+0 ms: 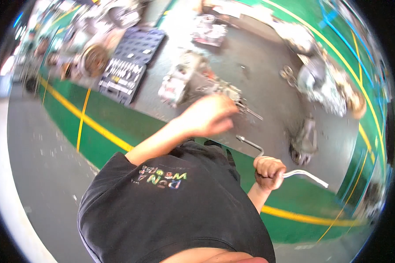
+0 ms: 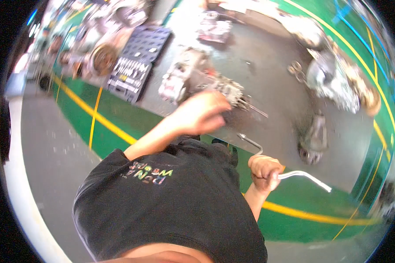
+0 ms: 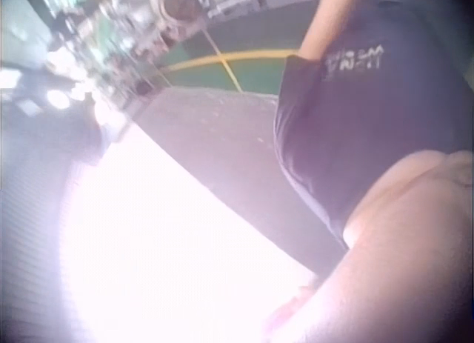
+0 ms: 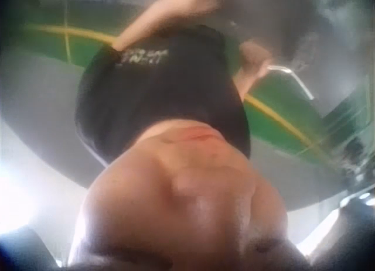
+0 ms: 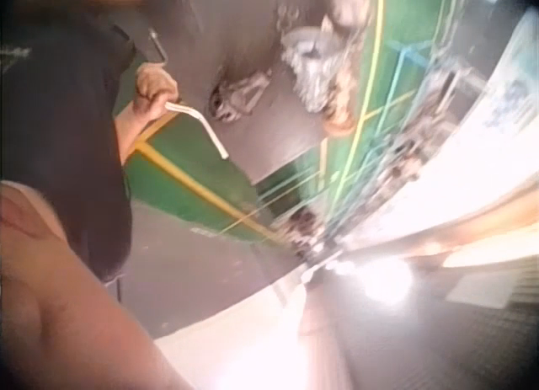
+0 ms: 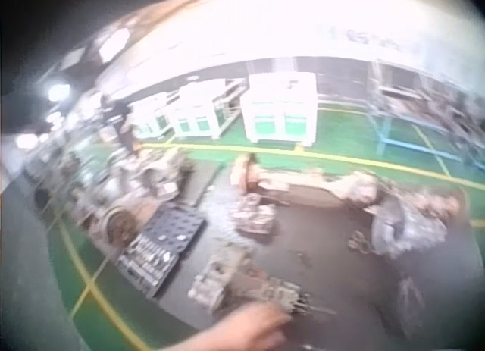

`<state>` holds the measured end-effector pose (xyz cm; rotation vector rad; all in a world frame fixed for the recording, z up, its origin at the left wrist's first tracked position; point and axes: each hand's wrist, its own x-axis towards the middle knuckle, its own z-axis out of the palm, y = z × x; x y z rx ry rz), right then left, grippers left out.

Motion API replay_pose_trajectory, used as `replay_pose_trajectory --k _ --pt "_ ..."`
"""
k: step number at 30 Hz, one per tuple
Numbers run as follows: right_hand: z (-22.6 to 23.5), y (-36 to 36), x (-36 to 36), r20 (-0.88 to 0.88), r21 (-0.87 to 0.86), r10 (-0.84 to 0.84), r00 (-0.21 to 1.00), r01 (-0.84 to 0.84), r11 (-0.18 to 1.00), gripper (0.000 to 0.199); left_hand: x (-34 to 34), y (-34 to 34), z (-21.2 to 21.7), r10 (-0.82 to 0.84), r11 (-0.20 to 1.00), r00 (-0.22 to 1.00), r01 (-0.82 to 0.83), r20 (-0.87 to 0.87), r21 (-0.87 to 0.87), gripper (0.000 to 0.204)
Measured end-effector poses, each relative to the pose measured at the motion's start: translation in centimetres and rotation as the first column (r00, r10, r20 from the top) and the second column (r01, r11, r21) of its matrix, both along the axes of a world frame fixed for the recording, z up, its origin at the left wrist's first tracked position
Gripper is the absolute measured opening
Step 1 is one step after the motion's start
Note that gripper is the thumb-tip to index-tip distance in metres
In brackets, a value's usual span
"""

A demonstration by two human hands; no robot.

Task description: Disassemble a vehicle transmission component using tools and manual manipulation.

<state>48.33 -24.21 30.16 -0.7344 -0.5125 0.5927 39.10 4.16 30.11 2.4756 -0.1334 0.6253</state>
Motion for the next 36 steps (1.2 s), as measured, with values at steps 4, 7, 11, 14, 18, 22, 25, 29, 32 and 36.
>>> replay_pose_trajectory --k 4,7,11,14,18,22,25,29,32,36 --pt "5.3 6.2 1.1 -0.043 0.449 0.289 0.956 -0.240 0.861 0.053 -5.7 -4.3 -0.5 0.028 1.000 0.979 -0.026 -0.203 0.009 0.047" --pt "9.0 9.6 -0.3 0.001 0.487 0.418 0.908 -0.365 0.793 0.052 -9.0 -3.5 -0.7 0.091 0.996 0.982 -0.093 -0.163 -0.006 0.028" --pt "13.2 11.5 -5.0 0.000 0.470 0.447 0.894 -0.395 0.789 0.051 -14.7 -1.2 0.8 0.090 0.996 0.995 -0.089 -0.033 0.018 0.028" --pt "14.4 12.9 -9.4 0.120 0.472 0.477 0.871 -0.473 0.744 0.054 -19.9 0.2 1.9 0.082 0.996 0.996 -0.080 0.039 -0.039 0.030" --pt "17.0 13.5 -13.9 0.093 0.384 0.483 0.871 -0.478 0.790 0.046 -26.8 4.2 0.3 0.023 0.982 0.969 -0.068 -0.247 -0.175 0.028" --pt "24.3 6.6 -14.4 0.499 0.594 -0.231 0.835 -0.135 0.793 0.036 -41.1 13.9 -7.0 0.717 0.445 0.456 -0.882 -0.528 -0.157 0.026" --pt "25.4 -0.2 -12.6 0.523 0.329 -0.308 0.794 0.145 0.933 0.038 -49.8 19.4 -14.9 0.685 0.004 0.503 -0.726 -0.527 -0.688 0.015" --pt "12.3 -1.9 -9.7 0.218 -0.530 -0.499 0.839 0.531 0.661 0.044 -53.4 22.9 -25.5 0.813 0.251 0.391 -0.904 -0.432 -0.347 0.014" --pt "-4.2 -0.7 -13.1 0.126 -0.942 -0.505 0.854 0.263 0.210 0.051 -56.4 18.1 -32.8 0.749 0.050 0.050 -0.999 -0.661 -0.019 0.014" --pt "-22.7 -4.1 -23.8 0.069 -0.963 -0.292 0.954 -0.013 -0.270 0.046 -63.8 10.1 -36.6 0.277 0.529 -0.159 -0.798 -0.948 0.289 0.028"
